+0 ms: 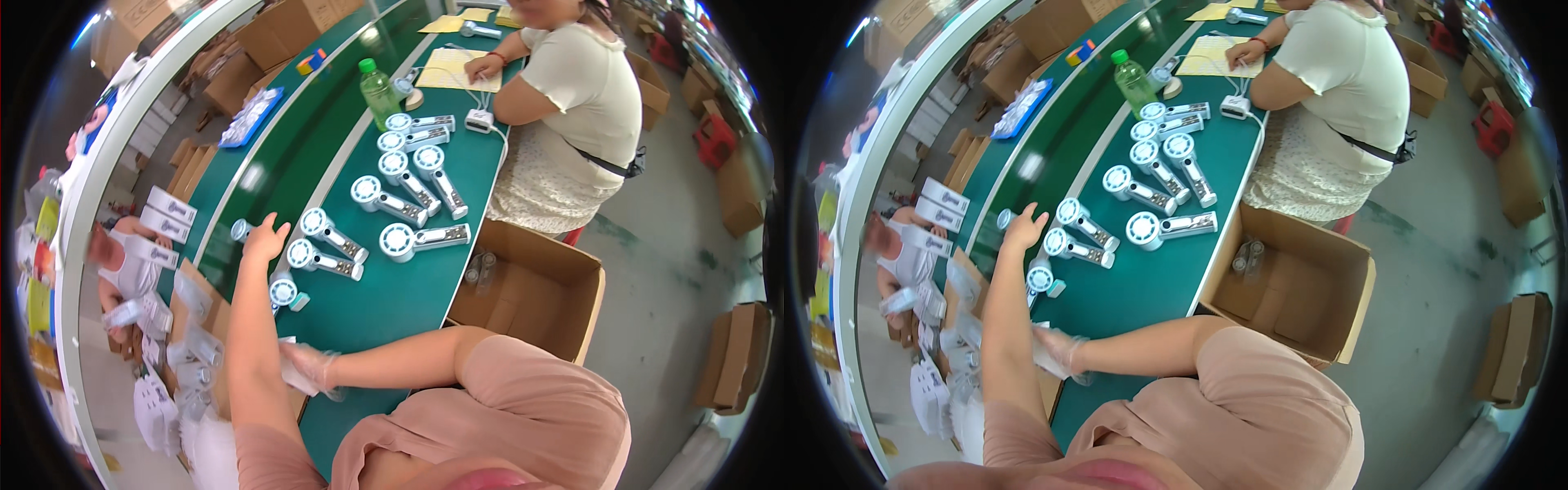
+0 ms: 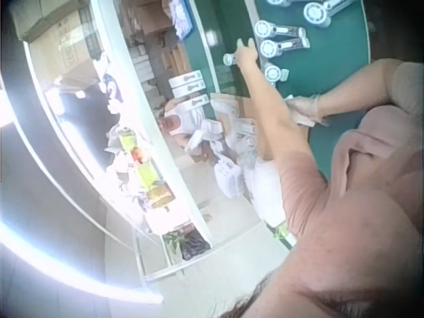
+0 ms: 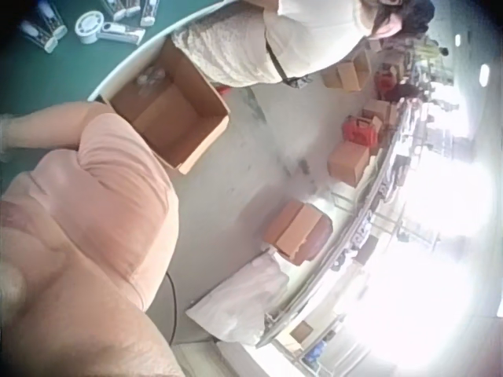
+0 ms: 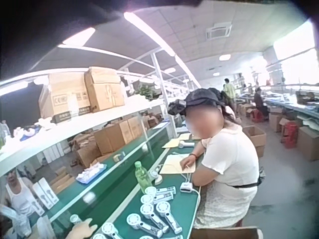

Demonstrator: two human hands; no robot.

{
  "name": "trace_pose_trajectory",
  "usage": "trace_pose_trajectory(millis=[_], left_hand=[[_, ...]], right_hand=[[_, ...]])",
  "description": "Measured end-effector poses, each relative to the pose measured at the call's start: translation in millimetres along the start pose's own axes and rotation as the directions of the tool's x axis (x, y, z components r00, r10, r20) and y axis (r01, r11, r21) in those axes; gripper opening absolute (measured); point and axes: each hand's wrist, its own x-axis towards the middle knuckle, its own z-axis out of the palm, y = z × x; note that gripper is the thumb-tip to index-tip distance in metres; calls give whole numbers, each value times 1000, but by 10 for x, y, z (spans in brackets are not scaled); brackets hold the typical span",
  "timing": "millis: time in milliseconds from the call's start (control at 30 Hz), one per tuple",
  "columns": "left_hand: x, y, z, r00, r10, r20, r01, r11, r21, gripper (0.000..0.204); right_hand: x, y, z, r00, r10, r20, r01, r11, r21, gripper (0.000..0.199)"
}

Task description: The person wipes the surface of small, white, handheld electronic devices using a white cloth. They handle the devices one at a time, wiping them thoroughly before placing them on a green table. The person also uses a green bottle to apply liquid to the cloth during the process.

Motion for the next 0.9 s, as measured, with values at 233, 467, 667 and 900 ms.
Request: trace_pose_trajectory(millis=[233,467,667,900], left_hand=[[460,-405,159,956,-145,257,116,985,125,55],[428,-750,338,957,-195,214,227,965,-134,41],[16,-919,-279,929,-365,57,204,380,-902,21],[-1920,-1175,-507,897,-415,-154,-72,206,-976,26]], right_hand=[[-211,-111,150,990,74,119,-87,990,109,46],[119,177,10,960,5,278,-58,981,183,48],[114,-25,-60,1000,31,1,-31,1000,2,41],[-20,-258,65,957,-131,259,65,966,250,63]])
